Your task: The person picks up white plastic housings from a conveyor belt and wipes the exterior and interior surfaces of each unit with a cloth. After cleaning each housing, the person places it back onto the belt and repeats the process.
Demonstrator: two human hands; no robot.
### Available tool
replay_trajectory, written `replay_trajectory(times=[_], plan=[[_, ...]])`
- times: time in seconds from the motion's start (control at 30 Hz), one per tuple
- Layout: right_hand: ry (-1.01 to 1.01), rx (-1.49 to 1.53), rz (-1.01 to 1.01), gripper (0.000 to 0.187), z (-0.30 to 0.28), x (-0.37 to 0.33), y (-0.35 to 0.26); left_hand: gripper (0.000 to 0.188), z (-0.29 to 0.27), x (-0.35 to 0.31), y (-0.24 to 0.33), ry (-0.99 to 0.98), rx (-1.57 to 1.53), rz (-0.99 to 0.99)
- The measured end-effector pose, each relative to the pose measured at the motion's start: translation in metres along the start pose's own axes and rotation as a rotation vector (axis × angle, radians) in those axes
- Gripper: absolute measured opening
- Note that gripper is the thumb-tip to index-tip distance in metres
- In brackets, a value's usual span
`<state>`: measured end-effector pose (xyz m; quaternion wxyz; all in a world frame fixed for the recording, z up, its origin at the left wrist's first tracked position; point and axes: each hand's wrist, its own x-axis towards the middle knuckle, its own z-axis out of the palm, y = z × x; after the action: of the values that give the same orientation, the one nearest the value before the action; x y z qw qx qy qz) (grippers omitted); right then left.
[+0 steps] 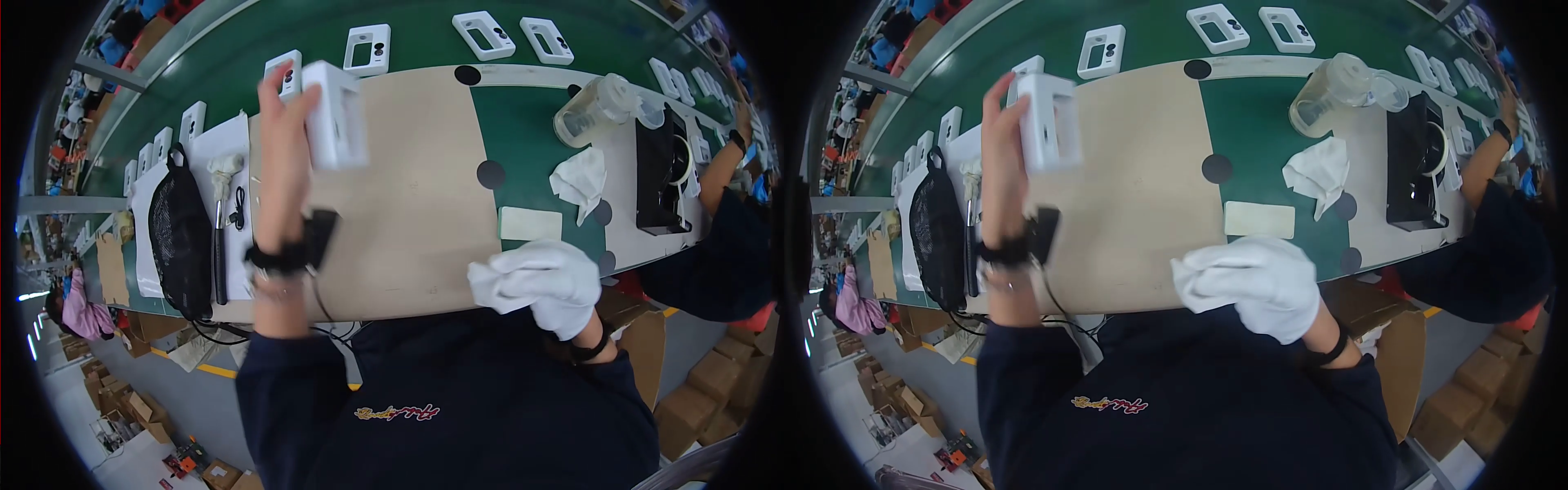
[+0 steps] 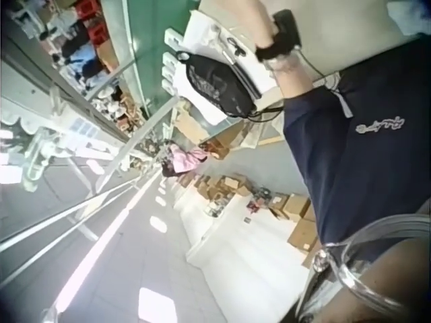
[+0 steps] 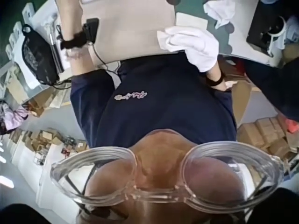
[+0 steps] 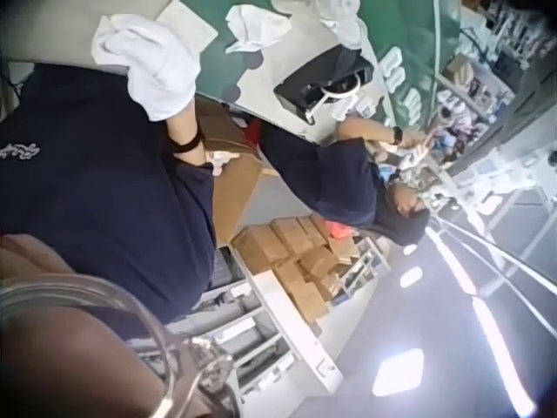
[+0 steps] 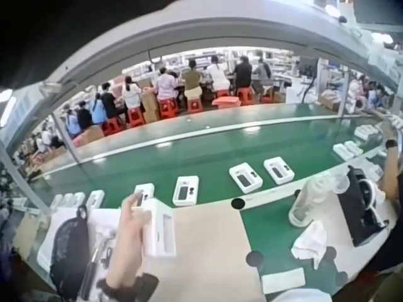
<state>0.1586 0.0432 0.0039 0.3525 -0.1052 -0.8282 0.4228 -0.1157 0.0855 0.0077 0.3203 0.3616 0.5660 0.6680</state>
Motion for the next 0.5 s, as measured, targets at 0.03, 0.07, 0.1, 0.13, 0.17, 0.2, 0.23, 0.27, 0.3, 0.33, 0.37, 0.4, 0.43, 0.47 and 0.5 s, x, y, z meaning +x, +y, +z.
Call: replay_trajectory(times=[0.03, 0.07, 0.1, 0.13, 0.17, 0.2, 0.23, 0.27, 0.3, 0.33, 0.37, 0.4, 0.43, 0.47, 0.5], plan=[[0.146, -0.051, 0.053, 0.015, -0.003, -0.004, -0.005, 0.036, -0.006, 0.035, -0.012, -0.030, 0.233, 0.062], [0.273, -0.078, 0.089, 0.011, -0.005, -0.007, -0.012, 0.039, -0.018, 0.058, -0.019, -0.026, 0.481, 0.127], [0.404, -0.113, 0.129, 0.008, -0.007, -0.009, -0.016, 0.039, -0.015, 0.074, -0.021, -0.007, 0.714, 0.167], [0.408, -0.115, 0.117, 0.008, -0.011, -0.008, -0.019, 0.039, -0.008, 0.092, -0.023, 0.005, 0.946, 0.208], [0.405, -0.154, 0.114, 0.007, -0.014, -0.008, -0.021, 0.039, -0.005, 0.112, -0.033, 0.009, 0.946, 0.219], [0.401, -0.193, 0.110, 0.005, -0.017, -0.007, -0.025, 0.037, -0.005, 0.132, -0.049, -0.021, 1.036, 0.322], [0.405, -0.235, 0.109, 0.004, -0.020, -0.007, -0.024, 0.036, 0.000, 0.144, -0.061, -0.059, 1.125, 0.431], [0.415, -0.237, 0.101, 0.004, -0.023, -0.009, -0.023, 0.036, 0.003, 0.151, -0.075, -0.060, 1.126, 0.444], [0.409, -0.232, 0.121, 0.004, -0.025, -0.011, -0.020, 0.034, 0.009, 0.156, -0.087, -0.110, 1.161, 0.449], [0.390, -0.224, 0.136, 0.004, -0.025, -0.013, -0.018, 0.032, 0.008, 0.157, -0.093, -0.146, 1.195, 0.447], [0.369, -0.215, 0.150, 0.005, -0.025, -0.013, -0.017, 0.031, 0.005, 0.161, -0.097, -0.181, 1.230, 0.442], [0.373, -0.216, 0.152, 0.005, -0.027, -0.017, -0.013, 0.031, 0.011, 0.162, -0.094, -0.186, 1.230, 0.444], [0.387, -0.214, 0.186, 0.004, -0.029, -0.019, -0.009, 0.030, 0.013, 0.160, -0.091, -0.191, 1.271, 0.425], [0.400, -0.212, 0.224, 0.004, -0.031, -0.023, -0.005, 0.030, 0.015, 0.155, -0.085, -0.198, 1.312, 0.403], [0.417, -0.211, 0.263, 0.004, -0.035, -0.025, 0.000, 0.030, 0.021, 0.152, -0.078, -0.210, 1.351, 0.384]])
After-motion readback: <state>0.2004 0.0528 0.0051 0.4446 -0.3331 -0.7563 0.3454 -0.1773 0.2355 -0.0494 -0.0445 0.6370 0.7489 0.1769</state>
